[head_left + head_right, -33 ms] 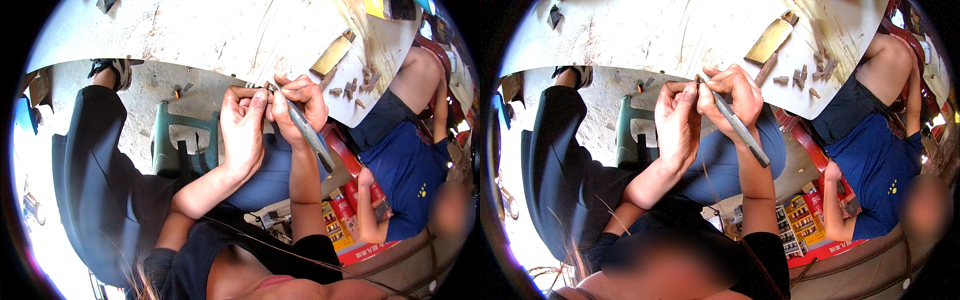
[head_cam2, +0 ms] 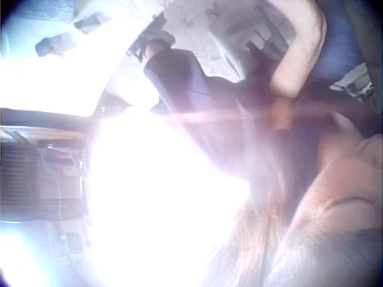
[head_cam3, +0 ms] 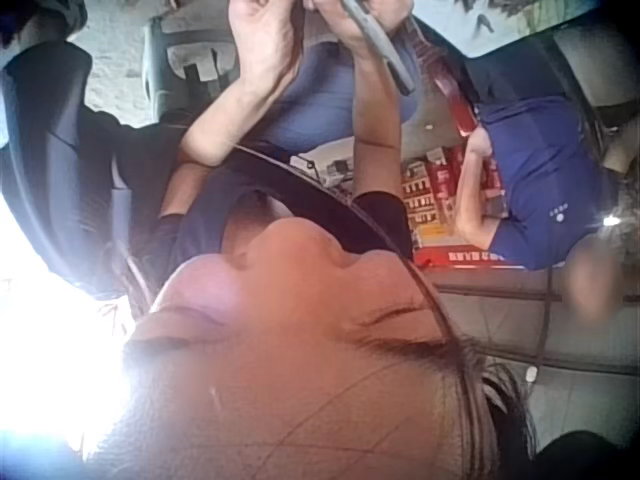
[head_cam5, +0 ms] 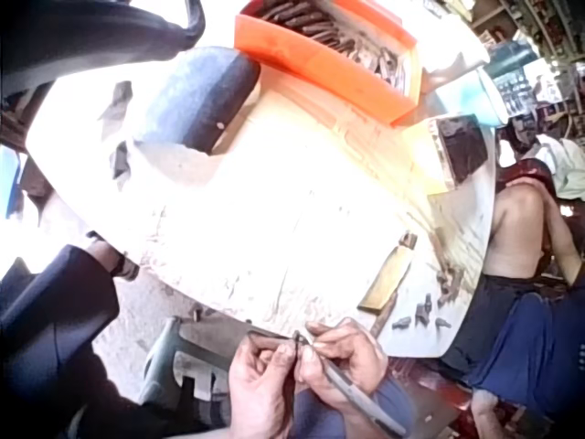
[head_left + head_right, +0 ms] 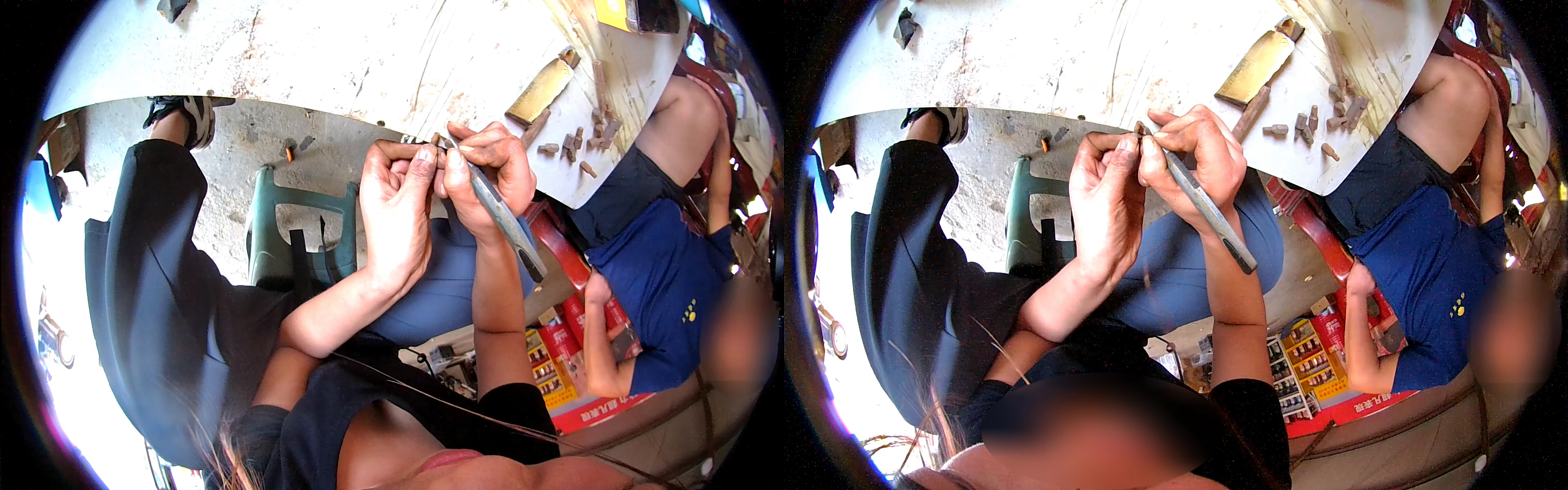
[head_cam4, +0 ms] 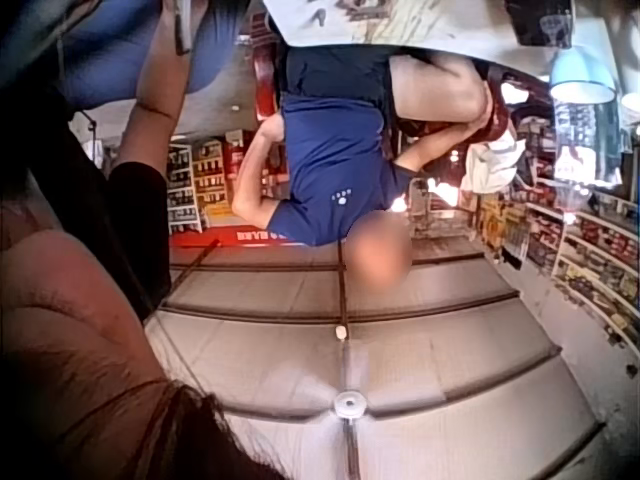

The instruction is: The person uses a knife to carve a small piece of wood, removing thin shavings while holding the wood by hand.

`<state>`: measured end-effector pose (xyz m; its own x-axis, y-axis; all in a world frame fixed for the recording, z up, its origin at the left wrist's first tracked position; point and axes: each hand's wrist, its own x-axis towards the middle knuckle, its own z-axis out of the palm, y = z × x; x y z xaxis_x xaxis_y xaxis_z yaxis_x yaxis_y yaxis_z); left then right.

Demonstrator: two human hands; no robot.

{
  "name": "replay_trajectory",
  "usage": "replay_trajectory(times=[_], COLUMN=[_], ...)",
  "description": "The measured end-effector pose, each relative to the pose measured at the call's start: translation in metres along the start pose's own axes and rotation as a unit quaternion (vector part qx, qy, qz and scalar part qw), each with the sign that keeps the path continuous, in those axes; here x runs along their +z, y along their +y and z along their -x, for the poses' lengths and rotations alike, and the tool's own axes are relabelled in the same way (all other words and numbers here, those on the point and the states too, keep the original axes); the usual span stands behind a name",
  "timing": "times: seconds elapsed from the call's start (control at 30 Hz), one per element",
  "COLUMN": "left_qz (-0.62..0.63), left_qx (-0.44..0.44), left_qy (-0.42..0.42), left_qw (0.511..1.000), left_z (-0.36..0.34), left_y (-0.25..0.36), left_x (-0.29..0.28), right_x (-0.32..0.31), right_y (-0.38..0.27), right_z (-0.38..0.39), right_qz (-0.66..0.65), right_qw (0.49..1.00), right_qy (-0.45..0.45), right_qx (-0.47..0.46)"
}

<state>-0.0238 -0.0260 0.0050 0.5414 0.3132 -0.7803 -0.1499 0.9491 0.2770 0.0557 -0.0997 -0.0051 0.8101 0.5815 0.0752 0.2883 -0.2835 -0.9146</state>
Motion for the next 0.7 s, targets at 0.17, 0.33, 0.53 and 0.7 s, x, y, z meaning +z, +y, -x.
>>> replay_trajectory(times=[0.17, 0.33, 0.53, 0.7], left_qz=[0.005, 0.007, 0.009, 0.006], left_qx=[-0.022, -0.029, -0.018, -0.01], left_qy=[0.019, 0.019, 0.016, 0.007], left_qw=[1.0, 0.999, 1.0, 1.0], left_z=[0.0012, 0.0021, 0.0027, 0.0023], left_y=[0.0059, 0.0097, 0.007, 0.0049], left_x=[0.0042, 0.0053, 0.0058, 0.0035], right_x=[0.0035, 0.0027, 0.0047, 0.0048], right_y=[0.0012, 0.0029, 0.0037, 0.0047], right_z=[-0.0012, -0.0008, 0.0015, 0.0006], right_qz=[0.003, 0.008, -0.011, 0.0], right_qw=[0.999, 0.999, 0.999, 0.999], right_qy=[0.036, 0.028, 0.045, 0.04], right_qx=[-0.005, -0.013, -0.008, -0.022])
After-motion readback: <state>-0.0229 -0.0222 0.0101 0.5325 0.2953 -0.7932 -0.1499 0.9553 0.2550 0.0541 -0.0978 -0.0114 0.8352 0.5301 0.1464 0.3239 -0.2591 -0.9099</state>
